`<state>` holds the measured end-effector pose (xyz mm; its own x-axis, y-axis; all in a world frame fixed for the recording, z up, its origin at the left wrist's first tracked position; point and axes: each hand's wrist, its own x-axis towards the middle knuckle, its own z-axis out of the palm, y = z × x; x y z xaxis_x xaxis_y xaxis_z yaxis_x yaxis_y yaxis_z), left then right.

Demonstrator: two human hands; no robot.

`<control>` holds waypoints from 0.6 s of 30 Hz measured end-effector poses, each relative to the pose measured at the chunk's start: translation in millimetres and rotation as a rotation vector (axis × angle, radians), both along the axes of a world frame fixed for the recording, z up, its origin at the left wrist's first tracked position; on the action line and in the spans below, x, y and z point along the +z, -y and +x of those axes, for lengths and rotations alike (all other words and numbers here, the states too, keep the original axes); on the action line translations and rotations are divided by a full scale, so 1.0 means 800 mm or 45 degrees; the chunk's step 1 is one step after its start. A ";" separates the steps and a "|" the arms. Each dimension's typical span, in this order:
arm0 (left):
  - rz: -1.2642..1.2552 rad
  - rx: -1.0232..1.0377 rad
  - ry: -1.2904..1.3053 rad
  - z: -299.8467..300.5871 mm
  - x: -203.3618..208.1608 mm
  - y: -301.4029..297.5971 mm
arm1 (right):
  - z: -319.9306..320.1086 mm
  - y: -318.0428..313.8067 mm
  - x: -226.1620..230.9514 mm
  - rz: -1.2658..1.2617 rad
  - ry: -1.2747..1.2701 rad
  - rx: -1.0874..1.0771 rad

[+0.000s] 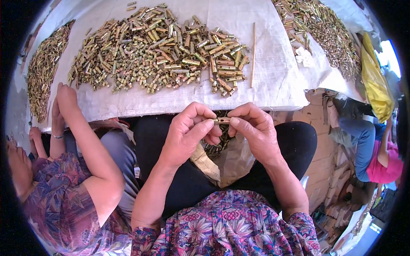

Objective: Sorting and inspecting ammunition components on a table.

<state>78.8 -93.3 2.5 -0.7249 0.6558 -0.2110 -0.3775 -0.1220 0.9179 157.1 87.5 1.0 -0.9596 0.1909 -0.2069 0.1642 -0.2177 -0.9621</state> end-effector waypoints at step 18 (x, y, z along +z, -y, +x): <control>0.241 0.098 0.339 0.022 -0.015 -0.008 | 0.016 0.000 -0.026 0.003 -0.093 0.057</control>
